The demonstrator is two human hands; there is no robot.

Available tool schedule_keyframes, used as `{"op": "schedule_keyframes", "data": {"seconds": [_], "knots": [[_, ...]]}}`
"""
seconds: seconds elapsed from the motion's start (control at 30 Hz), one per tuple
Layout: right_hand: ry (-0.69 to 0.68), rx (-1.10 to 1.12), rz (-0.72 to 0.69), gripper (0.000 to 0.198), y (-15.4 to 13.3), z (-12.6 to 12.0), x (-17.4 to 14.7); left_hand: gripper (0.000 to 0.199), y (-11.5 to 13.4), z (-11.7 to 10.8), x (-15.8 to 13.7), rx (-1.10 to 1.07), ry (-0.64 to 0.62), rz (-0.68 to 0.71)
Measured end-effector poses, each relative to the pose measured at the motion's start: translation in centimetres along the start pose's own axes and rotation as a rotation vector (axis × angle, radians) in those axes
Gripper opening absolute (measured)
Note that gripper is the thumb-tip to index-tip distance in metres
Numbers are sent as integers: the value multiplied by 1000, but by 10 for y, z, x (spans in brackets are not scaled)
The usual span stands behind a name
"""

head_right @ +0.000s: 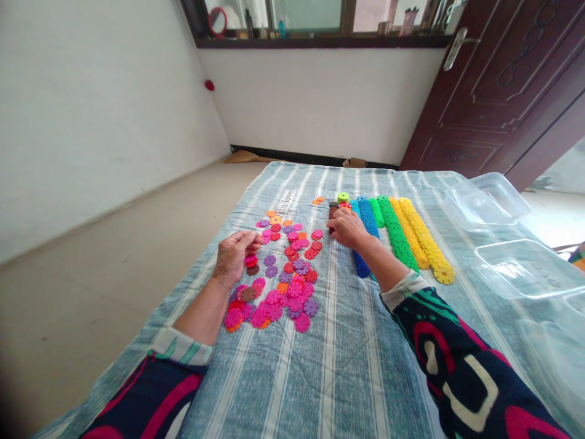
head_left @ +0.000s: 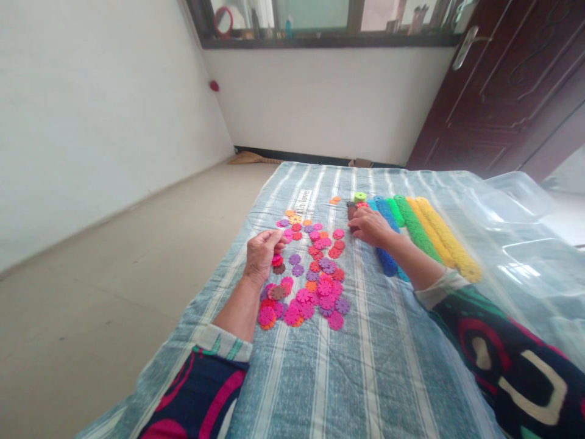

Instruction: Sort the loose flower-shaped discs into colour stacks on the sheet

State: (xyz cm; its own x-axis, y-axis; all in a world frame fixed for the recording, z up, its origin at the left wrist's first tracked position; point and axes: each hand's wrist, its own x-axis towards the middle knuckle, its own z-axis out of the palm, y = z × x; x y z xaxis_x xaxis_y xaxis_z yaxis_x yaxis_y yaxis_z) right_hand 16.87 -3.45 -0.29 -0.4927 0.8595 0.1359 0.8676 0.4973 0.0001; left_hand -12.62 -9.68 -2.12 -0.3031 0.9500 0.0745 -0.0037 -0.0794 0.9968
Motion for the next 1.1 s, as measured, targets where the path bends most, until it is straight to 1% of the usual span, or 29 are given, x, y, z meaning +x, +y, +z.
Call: {"op": "schedule_keyframes", "data": {"seconds": [0.43,0.57,0.63,0.7,0.83,0.93,1.0,1.1], "knots": [[20,23,-2,19,0,1,1,34,1,0,-1,7,4,-12],[65,78,-38,18,-13,1,3,34,0,1,-1,1,6,-10],[87,125,-76,13,-28,1,4,34,-1,0,-1,-1,1,-11],[108,180,-152,10,-51,1,5,34,-1,0,-1,-5,-3,-13],[117,225,-336,23,-107,3,4,34,-2,0,-2,-27,7,-13],[103,228,-435,20,-146,3,1,34,-2,1,-1,-69,23,-21],[105,207,-469,18,-164,2,-1,35,-2,1,0,-111,39,-39],[68,122,-447,21,-180,1,-2,36,-2,1,0,-166,50,-66]]}}
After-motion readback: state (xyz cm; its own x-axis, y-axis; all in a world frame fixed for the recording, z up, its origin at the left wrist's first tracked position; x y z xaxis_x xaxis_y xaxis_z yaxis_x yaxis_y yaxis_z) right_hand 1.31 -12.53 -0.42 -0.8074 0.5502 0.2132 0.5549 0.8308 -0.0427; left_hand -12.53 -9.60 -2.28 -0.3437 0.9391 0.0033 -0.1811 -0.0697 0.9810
